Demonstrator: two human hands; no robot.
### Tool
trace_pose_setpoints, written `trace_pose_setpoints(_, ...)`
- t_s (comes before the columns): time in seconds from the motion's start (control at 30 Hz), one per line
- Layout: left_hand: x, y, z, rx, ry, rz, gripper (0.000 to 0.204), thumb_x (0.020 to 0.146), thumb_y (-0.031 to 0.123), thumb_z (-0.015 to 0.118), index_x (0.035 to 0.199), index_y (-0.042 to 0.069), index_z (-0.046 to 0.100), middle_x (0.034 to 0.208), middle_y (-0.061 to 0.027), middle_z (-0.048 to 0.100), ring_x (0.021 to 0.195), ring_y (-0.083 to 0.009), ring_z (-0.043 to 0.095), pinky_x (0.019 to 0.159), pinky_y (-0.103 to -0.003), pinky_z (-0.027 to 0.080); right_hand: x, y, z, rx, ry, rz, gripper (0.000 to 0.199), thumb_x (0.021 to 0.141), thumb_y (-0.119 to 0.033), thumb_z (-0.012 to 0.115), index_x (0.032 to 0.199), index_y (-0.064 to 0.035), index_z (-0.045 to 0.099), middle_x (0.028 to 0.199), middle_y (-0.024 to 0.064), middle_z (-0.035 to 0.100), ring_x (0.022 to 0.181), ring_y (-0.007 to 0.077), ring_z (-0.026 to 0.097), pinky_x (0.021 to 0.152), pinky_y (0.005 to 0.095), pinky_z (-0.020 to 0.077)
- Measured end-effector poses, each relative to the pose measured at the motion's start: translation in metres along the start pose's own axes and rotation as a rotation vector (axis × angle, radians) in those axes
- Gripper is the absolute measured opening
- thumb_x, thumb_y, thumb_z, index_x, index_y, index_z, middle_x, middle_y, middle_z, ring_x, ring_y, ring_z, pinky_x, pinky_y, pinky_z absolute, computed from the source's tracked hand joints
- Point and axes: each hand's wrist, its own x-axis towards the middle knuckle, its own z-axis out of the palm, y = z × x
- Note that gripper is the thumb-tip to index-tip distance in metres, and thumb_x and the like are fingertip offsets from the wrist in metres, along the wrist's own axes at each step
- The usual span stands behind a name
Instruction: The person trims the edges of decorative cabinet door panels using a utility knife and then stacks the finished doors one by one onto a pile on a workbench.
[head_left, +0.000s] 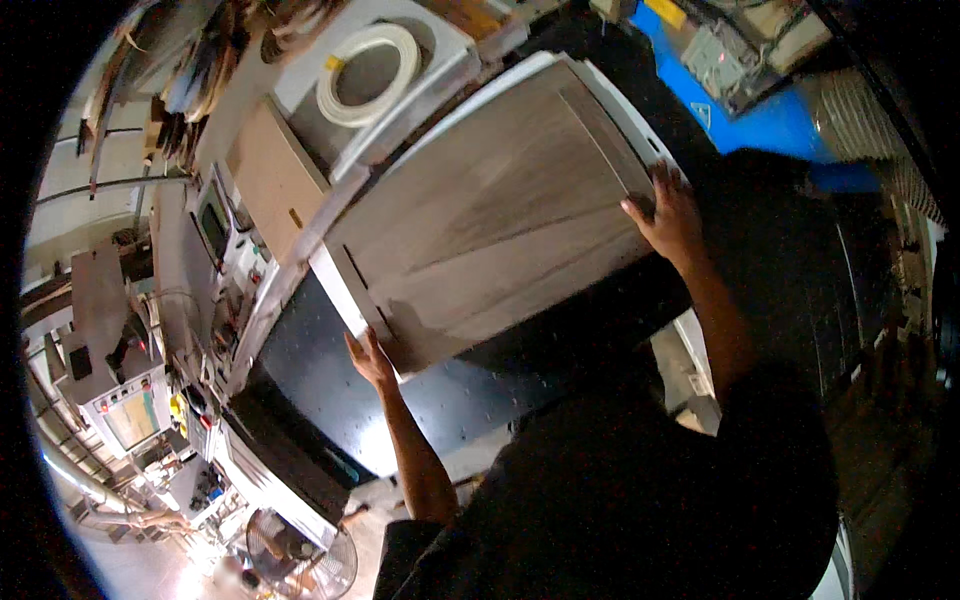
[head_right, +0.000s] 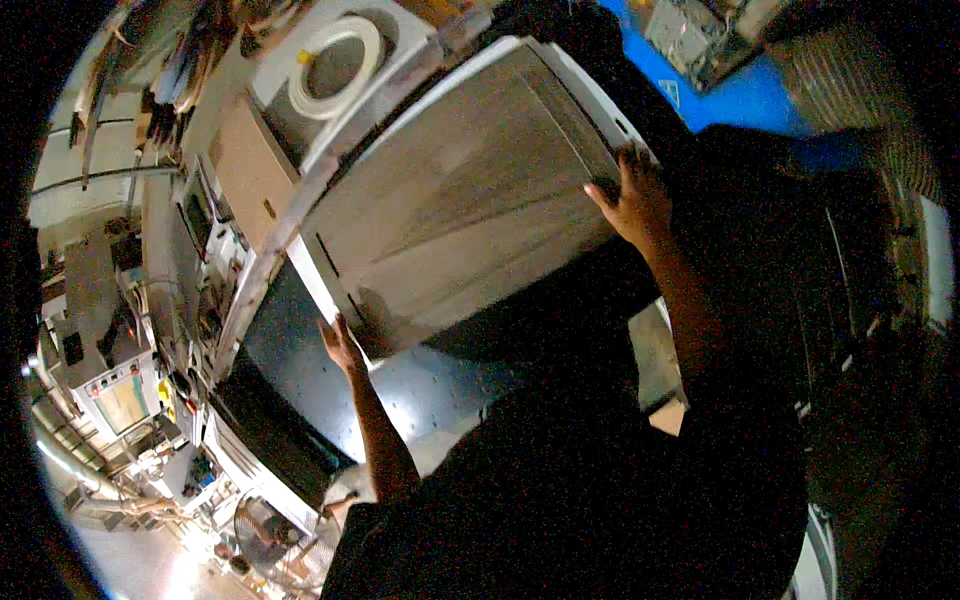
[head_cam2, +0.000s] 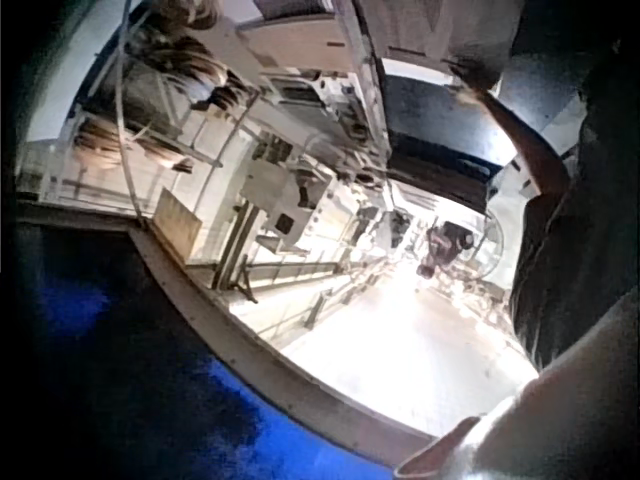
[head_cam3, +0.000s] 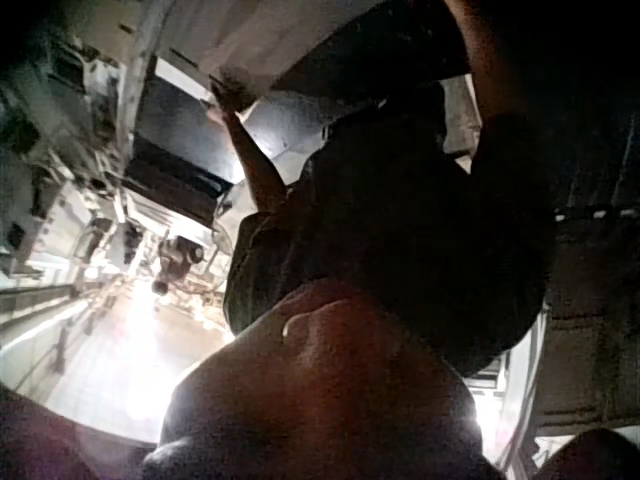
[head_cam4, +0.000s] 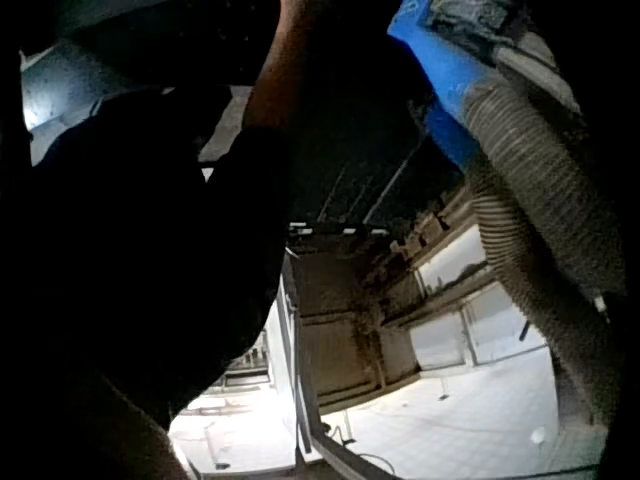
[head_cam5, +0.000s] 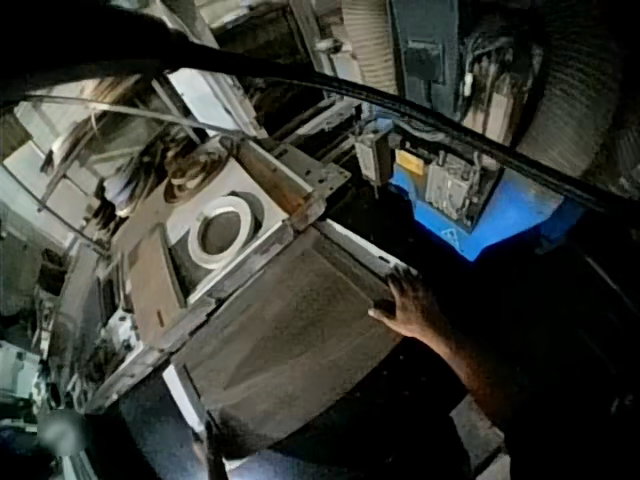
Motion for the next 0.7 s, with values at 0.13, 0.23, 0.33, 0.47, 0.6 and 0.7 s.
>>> trace_pose_setpoints(0.13,-0.003,0.044,0.037,0.066,-0.033,0.153,0.086,0.097,0.052,0.073,0.154,-0.007,0.050,0.148,-0.0331,0.056,0.136,-0.0462,0.053,0.117,-0.052,0.039,0.047,0.032,0.000,-0.060,-0.036,0.068,0.100,0.095,-0.069,0.066,0.159,0.0032,0.040,0.163,0.0308,0.041,0.148,0.0504,0.042,0.122,0.0569,0.0372)
trace_pose_setpoints(0.23,0.004,0.050,0.057,0.081,-0.026,0.132,0.088,0.095,0.054,0.075,0.153,-0.007,0.050,0.147,-0.0323,0.056,0.137,-0.0461,0.052,0.117,-0.051,0.039,0.076,0.044,-0.008,0.061,-0.023,0.150,0.091,0.095,-0.060,0.071,0.155,0.0036,0.046,0.155,0.0298,0.050,0.144,0.0488,0.048,0.121,0.0555,0.0380)
trace_pose_setpoints(0.33,0.008,0.059,0.068,0.128,-0.041,0.133,0.091,0.094,0.058,0.074,0.155,-0.005,0.048,0.149,-0.0324,0.054,0.138,-0.0473,0.050,0.118,-0.054,0.038,0.065,0.003,-0.029,0.046,0.235,0.252,0.088,0.095,-0.051,0.077,0.155,0.0035,0.045,0.154,0.0288,0.051,0.143,0.0471,0.048,0.122,0.0540,0.0366)
trace_pose_setpoints(0.47,-0.001,0.095,0.093,0.300,-0.072,0.074,0.094,0.093,0.063,0.071,0.159,0.001,0.046,0.155,-0.0322,0.047,0.143,-0.0489,0.043,0.120,-0.057,0.034,-0.019,-0.041,-0.002,0.722,0.578,0.561,0.085,0.100,-0.040,0.075,0.162,0.0007,0.033,0.164,0.0230,0.040,0.151,0.0371,0.040,0.125,0.0511,0.0313)
trace_pose_setpoints(0.6,-0.027,0.114,0.081,0.433,-0.199,0.186,0.115,0.087,0.072,0.073,0.165,-0.001,0.029,0.162,-0.0299,0.041,0.154,-0.0457,0.031,0.128,-0.059,0.011,-0.033,-0.101,0.021,1.618,0.421,1.021,0.091,0.099,-0.034,0.075,0.167,-0.0027,0.023,0.165,0.0199,0.036,0.153,0.0338,0.036,0.127,0.0490,0.0285)
trace_pose_setpoints(0.7,-0.079,0.115,0.067,0.494,-0.378,0.389,0.138,0.074,0.073,0.084,0.168,-0.001,0.015,0.167,-0.0288,0.035,0.159,-0.0426,0.026,0.130,-0.060,0.001,-0.006,-0.138,0.008,1.617,0.301,1.103,0.103,0.094,-0.037,0.078,0.169,-0.0051,0.016,0.169,0.0195,0.029,0.154,0.0344,0.033,0.128,0.0508,0.0260)
